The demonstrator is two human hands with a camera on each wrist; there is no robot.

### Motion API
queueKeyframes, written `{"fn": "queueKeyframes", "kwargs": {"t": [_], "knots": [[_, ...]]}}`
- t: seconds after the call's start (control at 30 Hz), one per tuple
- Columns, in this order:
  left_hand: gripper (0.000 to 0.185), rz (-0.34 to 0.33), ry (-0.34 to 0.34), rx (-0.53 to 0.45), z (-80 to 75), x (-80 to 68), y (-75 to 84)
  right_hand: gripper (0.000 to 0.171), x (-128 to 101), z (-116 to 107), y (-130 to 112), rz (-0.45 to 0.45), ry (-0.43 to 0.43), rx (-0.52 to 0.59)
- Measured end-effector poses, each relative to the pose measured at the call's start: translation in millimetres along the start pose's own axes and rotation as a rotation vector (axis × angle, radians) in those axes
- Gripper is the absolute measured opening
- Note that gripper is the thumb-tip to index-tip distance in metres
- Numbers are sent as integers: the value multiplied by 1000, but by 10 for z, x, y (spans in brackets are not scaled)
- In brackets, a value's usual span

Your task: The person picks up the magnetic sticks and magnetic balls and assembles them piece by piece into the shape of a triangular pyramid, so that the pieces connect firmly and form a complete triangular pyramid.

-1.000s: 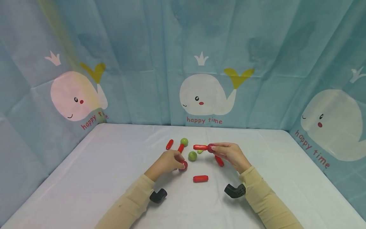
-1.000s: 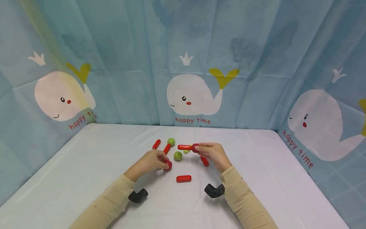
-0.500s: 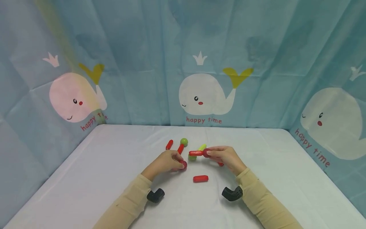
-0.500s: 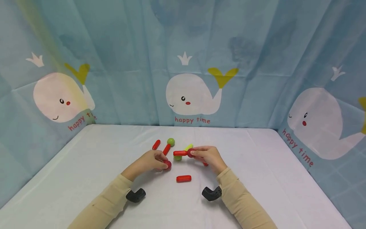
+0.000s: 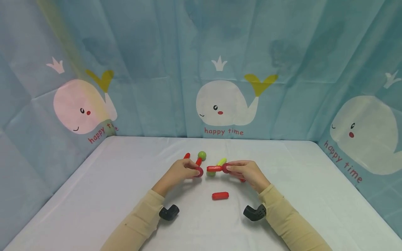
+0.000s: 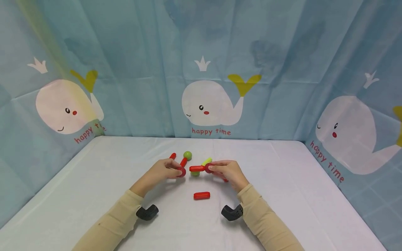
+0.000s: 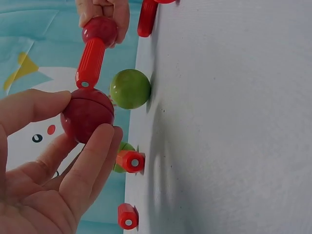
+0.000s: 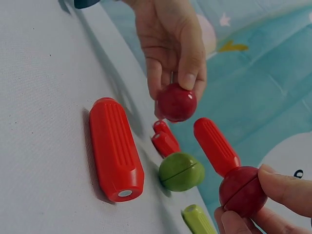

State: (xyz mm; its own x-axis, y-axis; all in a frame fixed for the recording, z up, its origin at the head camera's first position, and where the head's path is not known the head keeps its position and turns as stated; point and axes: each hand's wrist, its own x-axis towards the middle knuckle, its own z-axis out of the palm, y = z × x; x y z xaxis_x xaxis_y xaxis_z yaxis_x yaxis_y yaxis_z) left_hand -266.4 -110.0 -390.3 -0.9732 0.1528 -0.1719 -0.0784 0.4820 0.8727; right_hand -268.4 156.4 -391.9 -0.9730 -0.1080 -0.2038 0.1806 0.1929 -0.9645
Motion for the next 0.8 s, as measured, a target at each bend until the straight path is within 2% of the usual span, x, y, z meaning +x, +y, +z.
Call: {"fn": "queueKeyframes", "kwargs": {"t": [0.17,0.43,0.8], "knots": [[24,-27,15,-31,-1,10,18,42,-3,9,-4,3,1,-11],[22,5,12,-64,-2,1,16,42,-13,31,-7,-7,-12,-3],[20,2,23,-39,20,-6,45,38,-1,51,7,-13,-36,4]]}}
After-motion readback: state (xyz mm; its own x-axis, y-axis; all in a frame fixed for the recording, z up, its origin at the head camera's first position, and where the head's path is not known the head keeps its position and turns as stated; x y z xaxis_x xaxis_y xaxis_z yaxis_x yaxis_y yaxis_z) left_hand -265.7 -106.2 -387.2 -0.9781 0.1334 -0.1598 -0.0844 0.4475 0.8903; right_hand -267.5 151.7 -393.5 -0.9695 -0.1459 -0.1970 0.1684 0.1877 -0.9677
